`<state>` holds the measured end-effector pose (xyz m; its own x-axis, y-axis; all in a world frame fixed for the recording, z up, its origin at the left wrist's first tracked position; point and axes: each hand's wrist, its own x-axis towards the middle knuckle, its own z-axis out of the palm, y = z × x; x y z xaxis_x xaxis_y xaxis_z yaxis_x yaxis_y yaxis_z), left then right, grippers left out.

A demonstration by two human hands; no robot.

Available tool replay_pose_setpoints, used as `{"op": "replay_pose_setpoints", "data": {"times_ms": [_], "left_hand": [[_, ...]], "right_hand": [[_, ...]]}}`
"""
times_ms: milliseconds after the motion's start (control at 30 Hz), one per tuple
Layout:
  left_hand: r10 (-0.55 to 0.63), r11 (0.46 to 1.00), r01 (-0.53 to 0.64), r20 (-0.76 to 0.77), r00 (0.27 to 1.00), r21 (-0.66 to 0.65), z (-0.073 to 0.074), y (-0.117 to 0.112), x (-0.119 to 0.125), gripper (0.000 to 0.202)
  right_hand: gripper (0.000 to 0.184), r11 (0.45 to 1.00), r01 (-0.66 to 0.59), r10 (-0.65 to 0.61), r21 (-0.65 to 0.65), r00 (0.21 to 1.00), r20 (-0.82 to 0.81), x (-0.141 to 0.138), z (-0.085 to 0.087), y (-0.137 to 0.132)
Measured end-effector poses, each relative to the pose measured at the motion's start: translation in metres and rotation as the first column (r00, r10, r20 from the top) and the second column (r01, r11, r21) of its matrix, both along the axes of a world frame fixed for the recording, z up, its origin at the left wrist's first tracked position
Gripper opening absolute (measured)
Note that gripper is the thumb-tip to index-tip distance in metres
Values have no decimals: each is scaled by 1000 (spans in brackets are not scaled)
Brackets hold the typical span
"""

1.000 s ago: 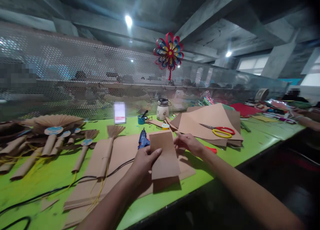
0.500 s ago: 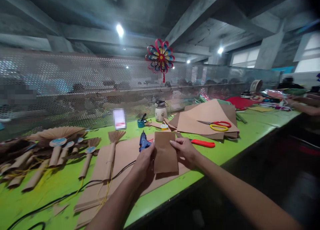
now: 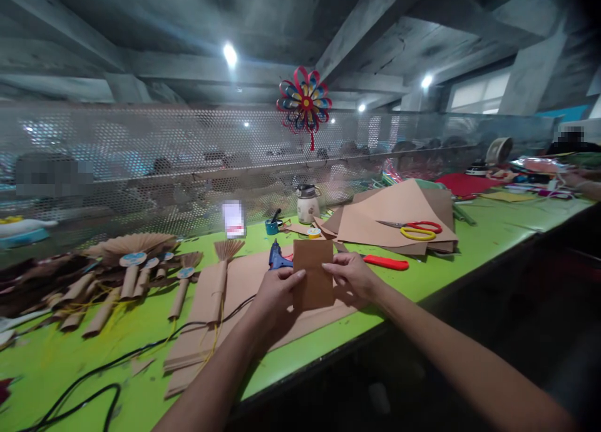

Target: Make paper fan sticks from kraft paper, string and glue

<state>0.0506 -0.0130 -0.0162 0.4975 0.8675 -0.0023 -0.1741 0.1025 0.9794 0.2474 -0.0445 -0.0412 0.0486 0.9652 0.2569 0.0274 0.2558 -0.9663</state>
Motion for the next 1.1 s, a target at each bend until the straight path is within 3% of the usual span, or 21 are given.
{"op": "replay_pose_setpoints", "data": {"times_ms": [100, 233, 367, 467, 633, 767, 967, 1100], "left_hand": [[28, 988, -15, -80, 996, 154, 16, -3, -5, 29], [61, 951, -2, -182, 981, 309, 33, 2, -9, 30], [25, 947, 41, -202, 979, 319, 42, -4, -9, 30], [21, 959, 29, -173, 985, 283, 44, -18, -12, 33], [65, 956, 2, -216, 974, 294, 34, -37, -23, 37], [109, 975, -60, -228, 967, 213, 18, -35, -30, 38], [34, 996, -21, -146, 989, 88, 3, -33, -33, 39], [-53, 997, 59, -91, 994, 56, 3, -34, -35, 41]], "right_hand": [[38, 1000, 17, -18, -20, 1000, -16, 4, 3, -7], [41, 999, -11, 11, -34, 1000, -5, 8, 21, -22], [44, 997, -59, 52, -49, 991, -126, 4, 36, -40], [45, 995, -80, 68, -64, 983, -168, -2, 33, -53], [44, 999, -40, 36, -35, 993, -112, -11, 9, -67], [43, 993, -75, 69, -85, 995, -77, -23, -6, -73], [44, 993, -66, 72, -96, 996, 59, -36, -8, -81], [42, 994, -24, 29, -109, 999, 39, -37, -11, -82]]}}
